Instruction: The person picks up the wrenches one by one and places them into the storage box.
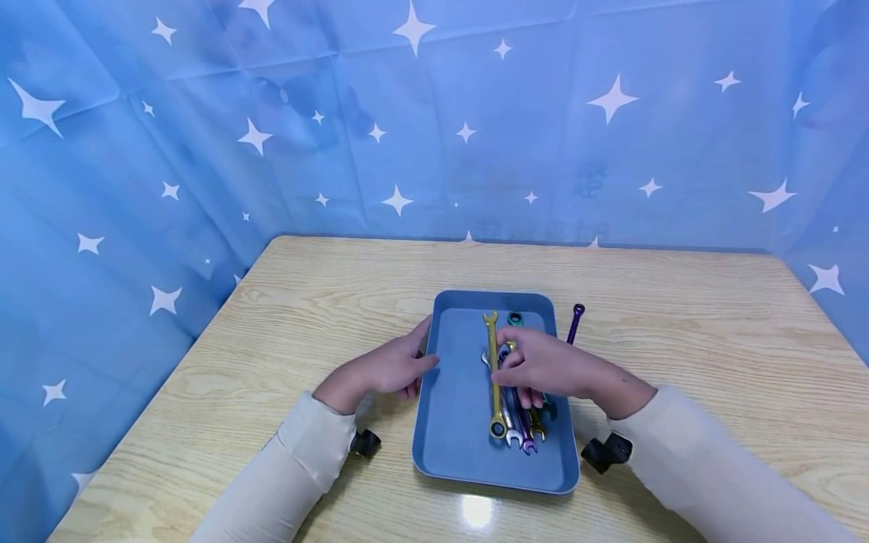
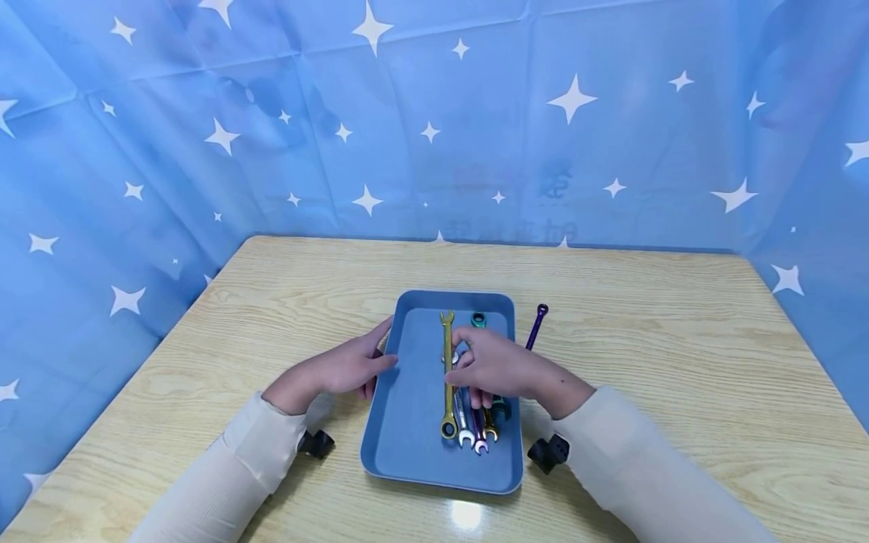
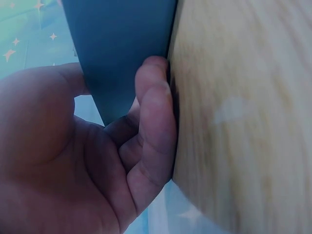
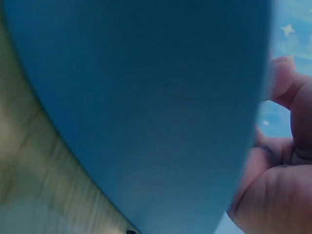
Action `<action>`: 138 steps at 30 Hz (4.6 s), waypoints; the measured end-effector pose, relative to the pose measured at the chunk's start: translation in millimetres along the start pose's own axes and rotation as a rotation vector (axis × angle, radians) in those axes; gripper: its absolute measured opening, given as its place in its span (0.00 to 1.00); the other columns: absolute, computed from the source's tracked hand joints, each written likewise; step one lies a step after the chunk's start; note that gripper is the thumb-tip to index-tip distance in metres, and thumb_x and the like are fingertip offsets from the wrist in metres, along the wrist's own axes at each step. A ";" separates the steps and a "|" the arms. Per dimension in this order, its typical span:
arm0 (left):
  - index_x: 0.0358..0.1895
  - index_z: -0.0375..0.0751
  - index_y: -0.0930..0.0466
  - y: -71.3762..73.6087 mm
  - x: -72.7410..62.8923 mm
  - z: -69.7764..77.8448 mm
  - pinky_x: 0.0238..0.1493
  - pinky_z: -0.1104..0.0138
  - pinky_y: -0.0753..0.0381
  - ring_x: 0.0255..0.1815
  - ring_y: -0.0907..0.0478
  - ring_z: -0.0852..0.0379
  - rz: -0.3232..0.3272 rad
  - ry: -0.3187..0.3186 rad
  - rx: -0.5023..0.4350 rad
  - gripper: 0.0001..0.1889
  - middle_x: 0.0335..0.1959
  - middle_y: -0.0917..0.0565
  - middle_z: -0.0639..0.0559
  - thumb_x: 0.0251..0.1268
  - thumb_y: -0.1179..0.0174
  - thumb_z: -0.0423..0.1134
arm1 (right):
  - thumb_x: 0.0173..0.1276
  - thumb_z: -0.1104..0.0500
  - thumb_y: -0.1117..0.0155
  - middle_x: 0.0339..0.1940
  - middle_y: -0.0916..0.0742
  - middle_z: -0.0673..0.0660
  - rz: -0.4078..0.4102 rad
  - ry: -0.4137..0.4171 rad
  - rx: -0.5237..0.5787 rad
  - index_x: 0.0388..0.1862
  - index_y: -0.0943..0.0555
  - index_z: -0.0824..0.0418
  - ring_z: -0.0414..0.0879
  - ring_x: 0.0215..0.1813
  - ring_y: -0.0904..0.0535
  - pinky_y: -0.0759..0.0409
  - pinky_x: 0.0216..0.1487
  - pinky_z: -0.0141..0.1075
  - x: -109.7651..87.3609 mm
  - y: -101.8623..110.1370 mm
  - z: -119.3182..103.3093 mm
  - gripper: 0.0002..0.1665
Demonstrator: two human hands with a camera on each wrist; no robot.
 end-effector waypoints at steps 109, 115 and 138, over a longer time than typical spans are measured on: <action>0.81 0.60 0.74 1.4 -1.2 0.1 0.24 0.57 0.16 0.16 0.20 0.49 0.001 0.013 0.011 0.40 0.17 0.20 0.43 0.81 0.55 0.43 | 0.77 0.54 0.45 0.16 0.25 0.51 0.336 -0.293 -0.497 0.28 0.21 0.62 0.43 0.17 0.26 0.27 0.23 0.37 -38.6 94.2 58.3 0.18; 0.82 0.59 0.74 1.0 -0.8 0.1 0.25 0.57 0.16 0.17 0.20 0.49 -0.001 0.015 0.014 0.40 0.17 0.20 0.43 0.81 0.55 0.43 | 0.76 0.54 0.43 0.19 0.22 0.52 0.300 -0.316 -0.488 0.30 0.20 0.62 0.43 0.16 0.25 0.25 0.23 0.37 -37.4 86.9 63.4 0.16; 0.81 0.59 0.74 1.7 -1.6 -0.7 0.24 0.57 0.16 0.16 0.20 0.50 0.002 0.012 0.008 0.41 0.17 0.20 0.43 0.81 0.55 0.43 | 0.74 0.53 0.41 0.12 0.29 0.48 0.236 -0.363 -0.494 0.24 0.22 0.59 0.43 0.14 0.27 0.26 0.22 0.36 -36.2 87.8 73.4 0.18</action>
Point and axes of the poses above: each hand's wrist, its own x-axis towards the middle knuckle, its own y-axis out of the back of the hand, z = x × y, the point moved 9 cm from there along x, towards the middle knuckle
